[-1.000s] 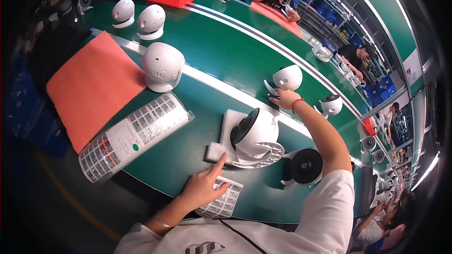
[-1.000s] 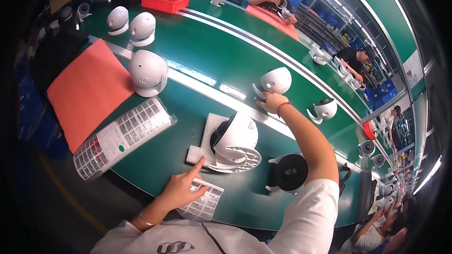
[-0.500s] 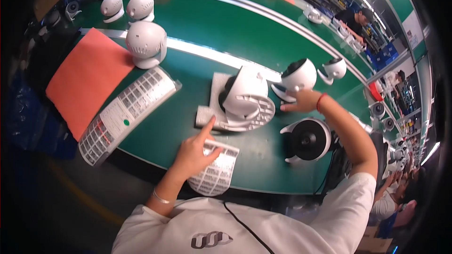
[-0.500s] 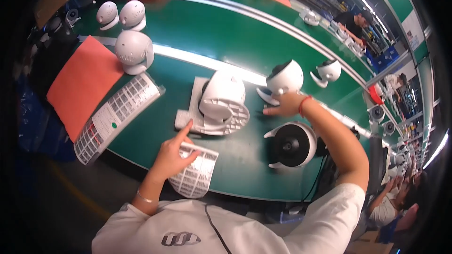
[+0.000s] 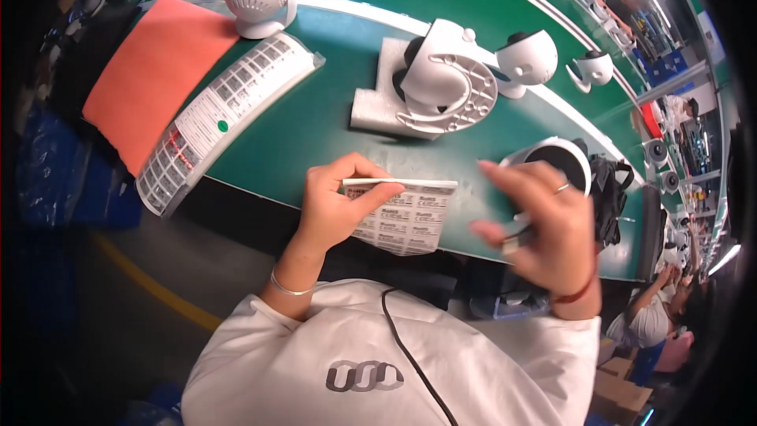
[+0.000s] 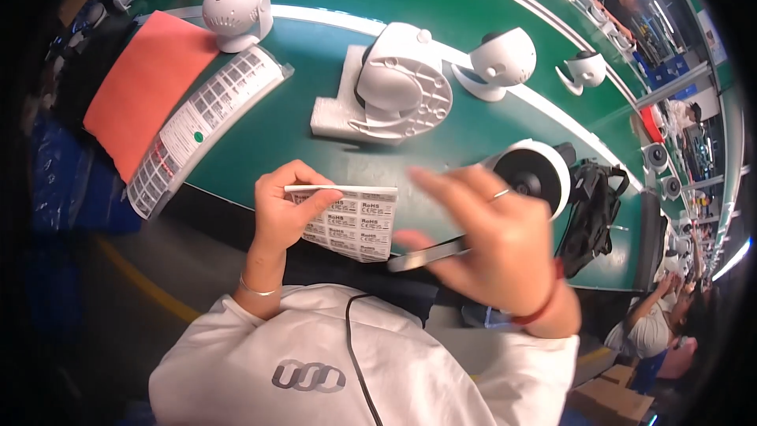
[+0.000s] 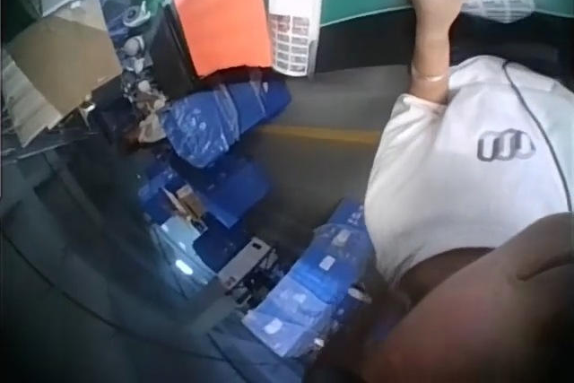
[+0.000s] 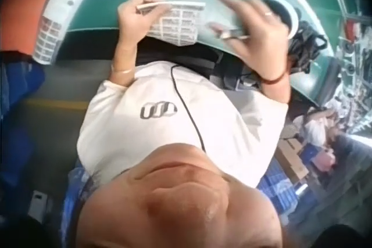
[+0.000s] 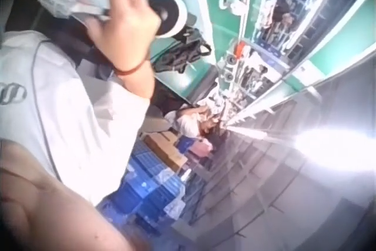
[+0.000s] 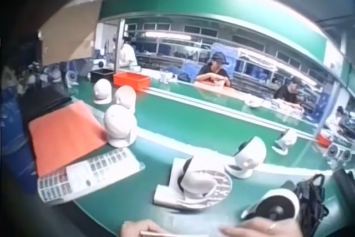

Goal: Peel small labels from a sheet and apply them to security cameras on an assembly line.

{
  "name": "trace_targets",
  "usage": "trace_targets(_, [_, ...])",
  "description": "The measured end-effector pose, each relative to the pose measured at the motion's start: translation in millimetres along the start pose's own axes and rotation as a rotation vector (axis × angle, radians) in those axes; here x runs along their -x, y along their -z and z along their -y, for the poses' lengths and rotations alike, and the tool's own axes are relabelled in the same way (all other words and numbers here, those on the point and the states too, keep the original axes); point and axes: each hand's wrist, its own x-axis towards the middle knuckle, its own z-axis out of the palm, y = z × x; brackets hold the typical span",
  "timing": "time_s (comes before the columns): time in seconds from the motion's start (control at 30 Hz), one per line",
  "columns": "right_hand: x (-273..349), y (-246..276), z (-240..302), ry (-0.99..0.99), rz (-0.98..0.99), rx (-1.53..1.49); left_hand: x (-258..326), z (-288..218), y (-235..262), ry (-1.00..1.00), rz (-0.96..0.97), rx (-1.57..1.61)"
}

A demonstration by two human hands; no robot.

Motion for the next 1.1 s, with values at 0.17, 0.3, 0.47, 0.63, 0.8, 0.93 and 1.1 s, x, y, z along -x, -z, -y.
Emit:
trace_targets(0.17, [21,-64,9,-0.18,-0.05,-0.218,2,-1,7,-0.245,0.164,-0.024])
trace_targets(0.3, [30,-86,10,0.025,-0.367,-0.196,7,-13,3,-0.167,0.123,0.132])
trace_targets(0.47, [43,-102,13,-0.199,-0.379,-0.411,20,-5,10,-0.078,0.079,0.121])
trace_targets(0.63, [44,-99,15,-0.213,-0.255,-0.488,24,4,6,0.052,0.063,0.023])
trace_targets(0.8, [50,-114,7,-0.232,-0.271,-0.606,27,14,14,0.053,0.144,-0.024])
trace_targets(0.93, [51,-114,2,-0.314,-0.25,-0.59,24,3,6,0.237,0.228,0.369])
trace_targets(1.1, [57,-121,-4,-0.31,-0.3,-0.614,26,7,10,0.039,0.211,0.084])
